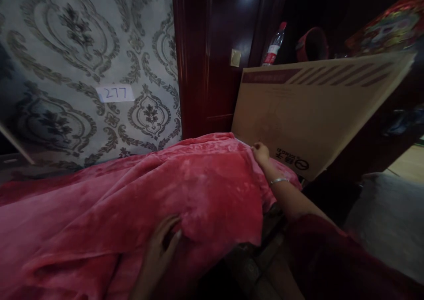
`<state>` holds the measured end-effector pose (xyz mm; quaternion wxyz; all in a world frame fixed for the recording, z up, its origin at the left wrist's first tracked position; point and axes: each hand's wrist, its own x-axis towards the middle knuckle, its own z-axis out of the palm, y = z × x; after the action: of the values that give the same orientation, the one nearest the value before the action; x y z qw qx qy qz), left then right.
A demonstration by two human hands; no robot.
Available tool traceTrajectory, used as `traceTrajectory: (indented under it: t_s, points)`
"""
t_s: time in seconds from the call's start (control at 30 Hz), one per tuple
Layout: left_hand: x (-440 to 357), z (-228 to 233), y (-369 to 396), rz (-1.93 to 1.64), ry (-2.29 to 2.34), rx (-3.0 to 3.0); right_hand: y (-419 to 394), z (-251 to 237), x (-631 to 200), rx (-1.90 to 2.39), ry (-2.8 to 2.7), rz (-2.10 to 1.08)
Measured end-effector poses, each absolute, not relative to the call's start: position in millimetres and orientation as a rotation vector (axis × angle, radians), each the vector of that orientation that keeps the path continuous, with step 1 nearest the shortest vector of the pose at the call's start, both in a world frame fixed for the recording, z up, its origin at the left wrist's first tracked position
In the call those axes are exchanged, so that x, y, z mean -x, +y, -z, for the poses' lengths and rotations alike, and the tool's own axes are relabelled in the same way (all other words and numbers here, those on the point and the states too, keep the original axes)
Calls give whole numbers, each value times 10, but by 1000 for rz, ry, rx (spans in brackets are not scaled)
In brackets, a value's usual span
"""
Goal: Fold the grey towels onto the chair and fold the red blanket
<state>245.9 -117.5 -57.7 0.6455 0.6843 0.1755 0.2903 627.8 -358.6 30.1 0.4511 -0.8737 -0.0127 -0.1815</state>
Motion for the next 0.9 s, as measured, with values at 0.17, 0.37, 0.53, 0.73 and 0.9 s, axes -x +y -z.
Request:
traceTrajectory:
  t_s: [0.17,0.37,0.53,0.73,0.9]
  points:
    - [-2513,609,-1189,-663,333,-1649,-3682,224,-6040,2274,-49,297]
    - [-2509,642,-1185,-627,269,-1778,-3788,421,-5966,2362,-16,118]
    - [-2511,680,-1156,-645,252,-1846,-3785,415,-6001,2372,-10,76]
    - [-2506,693,-1149,-630,232,-1880,-3690,376,-6024,2274,-29,76]
    - [-2499,675,-1156,-623,249,-1915,-3622,315,-6056,2147,-45,-44]
